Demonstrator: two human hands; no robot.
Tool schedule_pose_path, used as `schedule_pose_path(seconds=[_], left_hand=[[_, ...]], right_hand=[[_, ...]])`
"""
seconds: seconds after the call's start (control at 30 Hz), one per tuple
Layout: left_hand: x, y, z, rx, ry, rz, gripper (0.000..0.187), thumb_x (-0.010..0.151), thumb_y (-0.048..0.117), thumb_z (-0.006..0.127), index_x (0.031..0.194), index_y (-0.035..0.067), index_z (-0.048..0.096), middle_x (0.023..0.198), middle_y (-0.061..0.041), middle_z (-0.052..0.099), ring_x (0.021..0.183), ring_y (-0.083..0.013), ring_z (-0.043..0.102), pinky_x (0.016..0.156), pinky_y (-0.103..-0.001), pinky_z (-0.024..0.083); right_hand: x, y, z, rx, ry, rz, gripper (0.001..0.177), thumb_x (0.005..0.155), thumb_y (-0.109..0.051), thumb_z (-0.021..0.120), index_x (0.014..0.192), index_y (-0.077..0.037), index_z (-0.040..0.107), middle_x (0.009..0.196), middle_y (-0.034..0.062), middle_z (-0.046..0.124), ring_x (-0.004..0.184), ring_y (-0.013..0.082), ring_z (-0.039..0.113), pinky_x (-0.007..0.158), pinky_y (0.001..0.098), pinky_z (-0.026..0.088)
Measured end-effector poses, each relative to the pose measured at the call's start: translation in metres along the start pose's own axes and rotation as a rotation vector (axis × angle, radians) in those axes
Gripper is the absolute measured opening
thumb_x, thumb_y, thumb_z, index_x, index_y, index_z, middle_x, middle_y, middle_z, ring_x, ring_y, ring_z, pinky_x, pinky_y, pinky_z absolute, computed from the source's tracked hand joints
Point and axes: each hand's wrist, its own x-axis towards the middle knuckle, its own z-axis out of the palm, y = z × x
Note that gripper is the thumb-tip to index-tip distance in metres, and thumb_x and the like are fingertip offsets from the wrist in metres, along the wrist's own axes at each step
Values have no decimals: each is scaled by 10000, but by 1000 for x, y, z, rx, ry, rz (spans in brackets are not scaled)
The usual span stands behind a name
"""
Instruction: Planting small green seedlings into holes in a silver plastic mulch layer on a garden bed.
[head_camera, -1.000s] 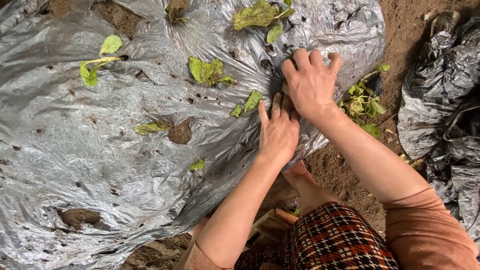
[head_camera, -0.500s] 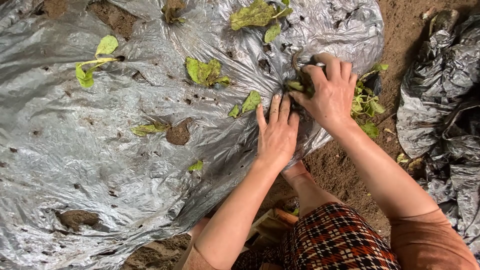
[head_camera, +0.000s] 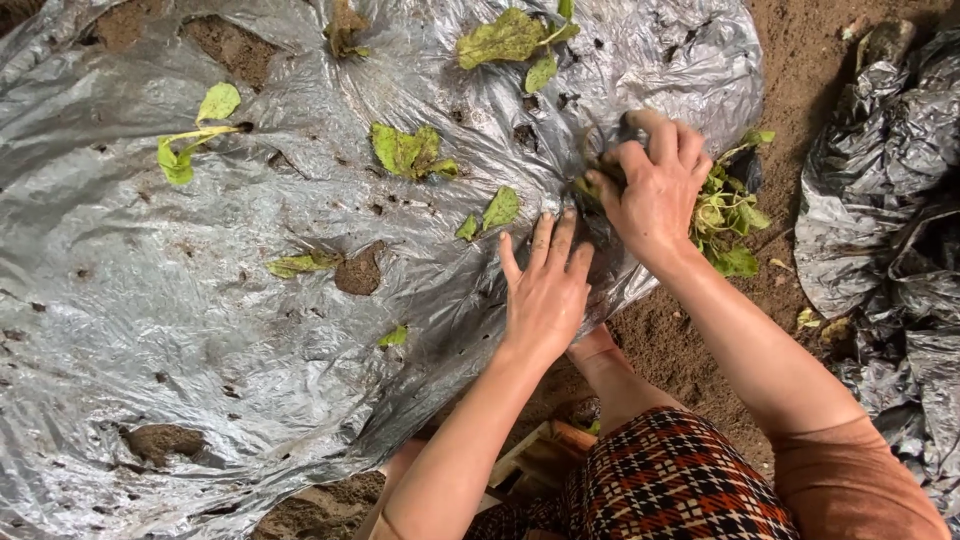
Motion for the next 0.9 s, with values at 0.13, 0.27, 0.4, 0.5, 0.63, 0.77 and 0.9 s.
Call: schedule_pose_path(seconds=[0.13,0.27,0.4,0.5,0.63,0.77,0.9], left_hand=[[-13,-6,-3,-57,306,28,382,983,135,609,1365,129,606,1587,-140,428,1437,-303,419,1196,-640,63],[-15,-27,5,25,531,80,503,1040,123,572,1517,228,457,1669,-75,313,1444,-300,416,1161,-611,199],[-23,-48,23,81,472,144,284,1046,285,544,1307,200,616,1133,4,681,1171,-165,604,1136,-503,282],[-32,-47,10,-122,399,143,333,1036,295,570,1341,168,614,1054,-51,711,1042,-209,663,1038,-464,412],[-41,-32,-29,-581,223,94,401,972,153,669,1370,155,631,1053,-115,743,937,-294,712,841,-439,567],[-36,-44,-5,-852,142,37,172,970,161,704,1129,192,761,942,20,756,856,-184,724,744,-297,549],[-35,-46,6,-1215,207,-274,107,892,138,770,992,104,790,832,-13,755,740,-64,606,682,-217,483]], right_hand=[[-17,0,-12,48,-18,-202,256,890,-330,844,1035,-173,704,1232,40,621,1143,280,499,1009,514,332],[-47,-19,-44,29,-200,-289,228,842,-372,830,949,-199,726,979,-43,685,1030,219,561,1136,549,330],[-48,-35,-64,171,-498,-241,145,783,-230,839,877,-177,742,826,6,726,973,229,629,1078,548,407],[-46,-33,-70,266,-616,-174,104,786,-188,823,856,-160,752,770,30,740,931,249,657,1042,546,438],[-45,-37,-73,392,-806,-134,95,815,-122,800,885,-71,760,806,131,776,923,315,701,1016,558,470],[-44,-47,-80,474,-877,-97,177,814,-51,777,987,-19,770,921,179,786,997,349,697,1063,605,442],[-54,-47,-78,374,-544,-196,333,755,-227,842,1058,-126,746,1030,95,737,1074,310,612,1033,574,438]])
